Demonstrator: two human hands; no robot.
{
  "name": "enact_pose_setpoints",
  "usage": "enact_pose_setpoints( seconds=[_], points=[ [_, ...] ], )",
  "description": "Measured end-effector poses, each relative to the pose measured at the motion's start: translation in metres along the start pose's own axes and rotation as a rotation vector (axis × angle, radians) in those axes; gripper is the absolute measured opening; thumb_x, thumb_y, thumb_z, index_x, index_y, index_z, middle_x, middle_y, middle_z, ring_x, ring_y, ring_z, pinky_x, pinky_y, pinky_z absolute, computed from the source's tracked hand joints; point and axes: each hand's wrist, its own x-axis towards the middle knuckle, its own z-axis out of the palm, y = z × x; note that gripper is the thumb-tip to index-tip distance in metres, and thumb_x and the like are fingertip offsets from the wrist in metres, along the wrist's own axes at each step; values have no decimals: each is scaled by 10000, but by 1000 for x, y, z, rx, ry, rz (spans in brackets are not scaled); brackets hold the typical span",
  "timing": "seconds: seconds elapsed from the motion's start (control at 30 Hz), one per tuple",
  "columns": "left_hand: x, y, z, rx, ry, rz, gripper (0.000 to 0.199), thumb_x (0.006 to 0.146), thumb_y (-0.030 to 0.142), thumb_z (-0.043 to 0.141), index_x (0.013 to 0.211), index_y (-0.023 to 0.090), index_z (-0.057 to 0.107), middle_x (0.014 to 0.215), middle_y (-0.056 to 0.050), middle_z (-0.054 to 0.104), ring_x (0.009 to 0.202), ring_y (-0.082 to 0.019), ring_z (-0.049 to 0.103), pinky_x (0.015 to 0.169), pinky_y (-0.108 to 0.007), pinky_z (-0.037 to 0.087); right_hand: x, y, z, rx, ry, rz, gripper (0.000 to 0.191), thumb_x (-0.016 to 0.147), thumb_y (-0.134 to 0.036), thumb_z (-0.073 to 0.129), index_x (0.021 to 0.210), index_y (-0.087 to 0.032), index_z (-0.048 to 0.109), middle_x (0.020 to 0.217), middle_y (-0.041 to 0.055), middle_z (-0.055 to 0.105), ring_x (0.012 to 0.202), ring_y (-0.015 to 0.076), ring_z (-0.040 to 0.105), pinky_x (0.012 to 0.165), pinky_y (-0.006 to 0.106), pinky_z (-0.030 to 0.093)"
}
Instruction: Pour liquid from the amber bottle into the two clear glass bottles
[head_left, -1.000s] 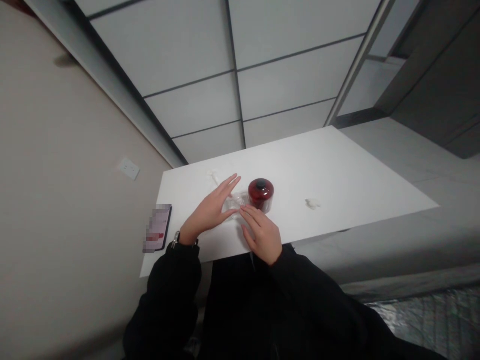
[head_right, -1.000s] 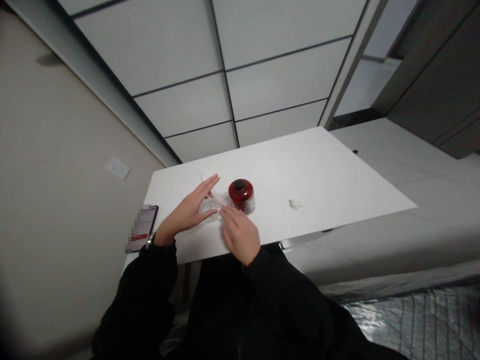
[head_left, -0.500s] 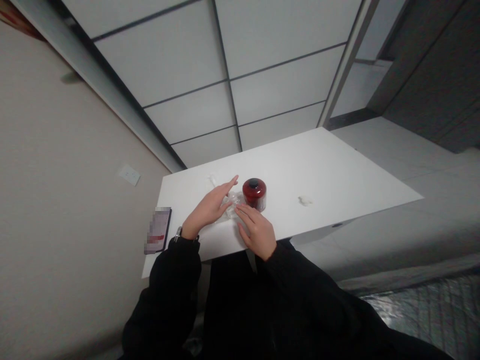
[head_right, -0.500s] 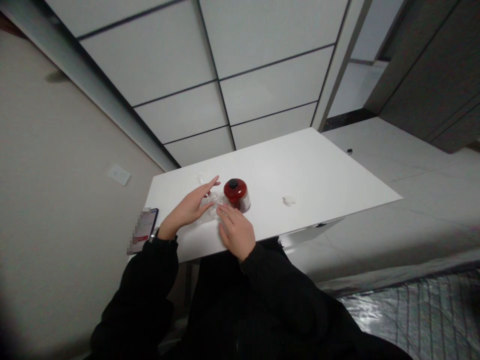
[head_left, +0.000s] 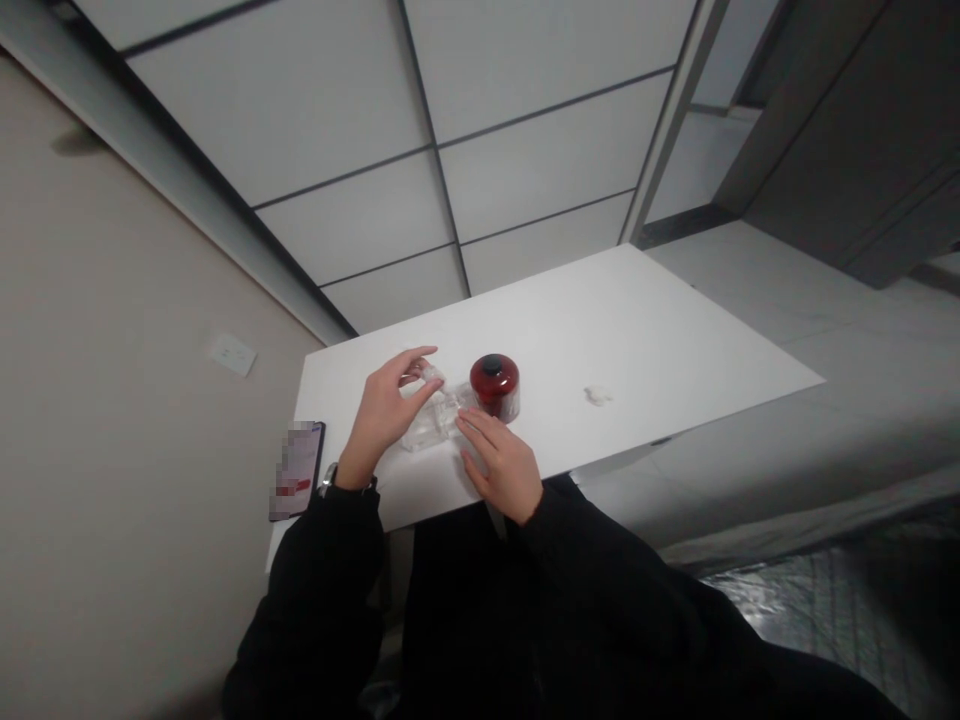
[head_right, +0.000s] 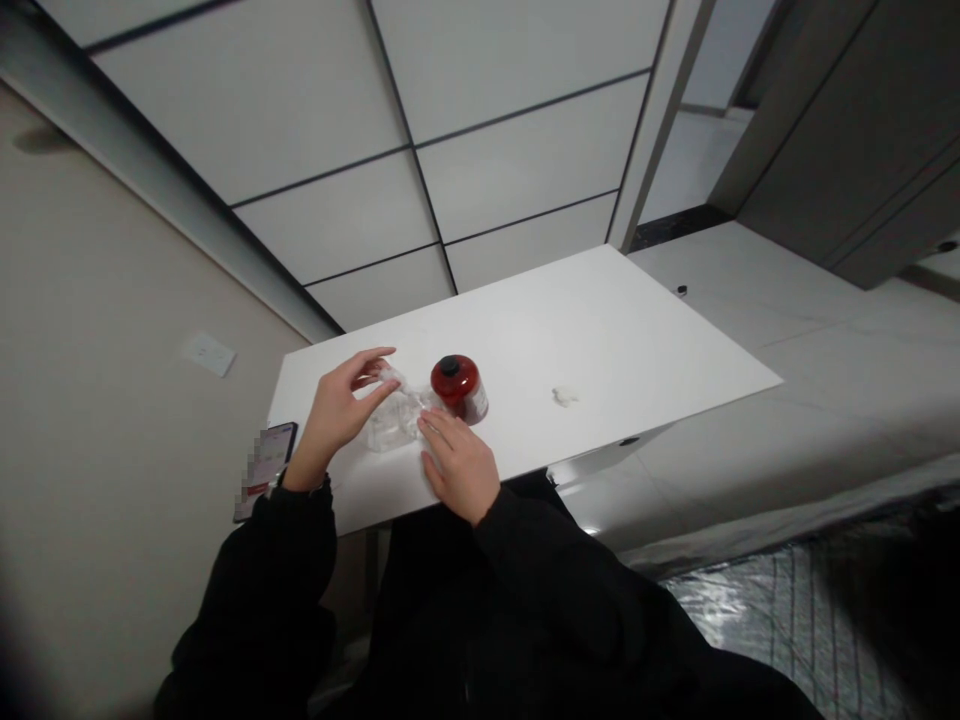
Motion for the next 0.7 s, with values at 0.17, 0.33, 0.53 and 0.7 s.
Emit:
enact_pose_setpoints(
  seconds=[0.17,0.33,0.53,0.7],
  points=[
    [1,7,0,50,-40,35,411,928,401,732,1296,217,723,1164,-71,779,987,-206,733,986,-405,634,-8,-15,-33,61,68,-16,370,1018,-155,534,1332,-225,717,1500,120,682,1486,277,574,1190,501,547],
    [5,2,2,79,-82,40,434,927,438,724,1306,227,716,1169,-76,786,1005,-231,740,1033,-453,617,-50,-25,-78,399,39,239,213,1038,-256,594,1098,-231,797,1041,90,823,971,217,785,895,381,659],
    [5,-6,5,57,-89,57,451,922,450,726,1305,213,714,1151,-81,779,1013,-239,738,1042,-460,599,-112,3,-110,800,226,611,306,1009,-525,652,997,-249,784,662,3,662,553,165,634,504,277,557],
    [1,-9,8,87,-102,70,457,925,439,721,1320,210,712,1105,-83,781,1014,-262,739,1021,-471,580,-109,24,-163,892,455,626,534,1069,-704,342,1237,-417,760,907,19,735,677,156,677,603,296,630]
  ],
)
